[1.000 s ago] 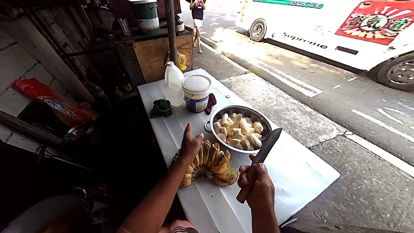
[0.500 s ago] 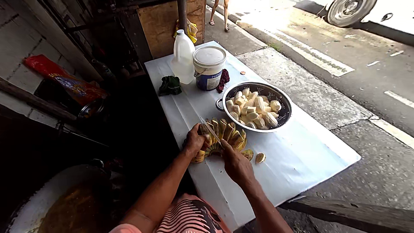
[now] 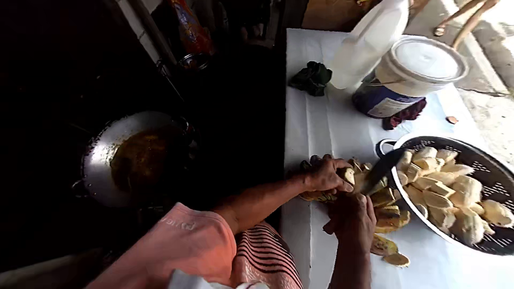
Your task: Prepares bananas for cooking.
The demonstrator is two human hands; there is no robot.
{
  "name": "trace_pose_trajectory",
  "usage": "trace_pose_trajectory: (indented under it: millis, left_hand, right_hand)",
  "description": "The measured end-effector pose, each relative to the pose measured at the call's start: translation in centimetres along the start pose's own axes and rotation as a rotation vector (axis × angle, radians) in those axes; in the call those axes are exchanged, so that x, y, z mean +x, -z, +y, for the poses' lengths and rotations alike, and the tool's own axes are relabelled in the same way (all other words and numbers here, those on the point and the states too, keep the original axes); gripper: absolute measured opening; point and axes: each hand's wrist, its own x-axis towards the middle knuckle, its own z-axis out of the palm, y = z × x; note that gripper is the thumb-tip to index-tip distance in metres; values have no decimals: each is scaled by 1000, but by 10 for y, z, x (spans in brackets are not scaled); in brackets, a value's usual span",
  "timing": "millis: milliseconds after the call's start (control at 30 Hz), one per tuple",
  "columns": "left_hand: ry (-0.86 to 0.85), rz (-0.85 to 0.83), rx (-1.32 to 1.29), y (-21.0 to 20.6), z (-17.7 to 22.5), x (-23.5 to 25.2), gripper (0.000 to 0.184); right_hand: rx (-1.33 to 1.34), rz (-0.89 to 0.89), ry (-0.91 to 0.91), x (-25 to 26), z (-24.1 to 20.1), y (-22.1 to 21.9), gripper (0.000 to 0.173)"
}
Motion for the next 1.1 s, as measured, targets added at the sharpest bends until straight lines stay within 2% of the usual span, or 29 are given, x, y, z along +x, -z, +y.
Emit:
trace_pose_trajectory:
  millis: [67,167,200,267,300,367,433,467,533,600,633,700,767,867,933,1100]
  left_hand:
    - [-54,-14,210,5,4,-2,52]
    - [-70,70,575,-10,17,-12,60]
    - [-91,93,668,-17,21,-20,57]
    - [-246,107,744,-30,16,-37,43]
    - [-296,136,738,-34,7,-43,40]
    - [-224,181,656,-31,5,-50,43]
    - [-146,192,463,-17,14,-43,53]
    - [-156,195,379,-11,12,-35,51]
    - [-222,162,226,2,4,-21,35]
    - [-272,123,138,14,1,-19,29]
    - [-284,117,147,17,1,-21,30]
    - [-267,108,247,19,1,-26,37]
    - [-232,103,335,17,0,-27,45]
    - [-185,98,322,15,-5,-18,41]
    - [-178,97,256,16,-11,-14,46]
    - [-186,122,196,16,-22,-12,49]
  right_hand:
    - [148,-49,-28,4,3,1,31]
    - [138,-51,-61,9,3,3,41]
    - [103,-16,-60,10,4,6,42]
    - [99,16,12,14,4,11,39]
    - [113,53,60,14,4,10,41]
    - [61,97,89,12,1,7,35]
    - [-20,37,65,7,-5,12,30]
    - [-85,13,52,5,-8,12,34]
    - [-328,-33,78,5,-15,3,72]
    - [-628,-48,147,10,-20,-5,96]
    - [-744,-29,176,10,-25,-9,98]
    - [-856,-10,211,6,-35,-16,93]
    - [-819,-28,233,-1,-33,-20,88]
    - [-583,126,266,4,-10,-16,73]
    - [-440,183,260,8,-2,-10,66]
    - [-528,133,176,13,-5,-3,85]
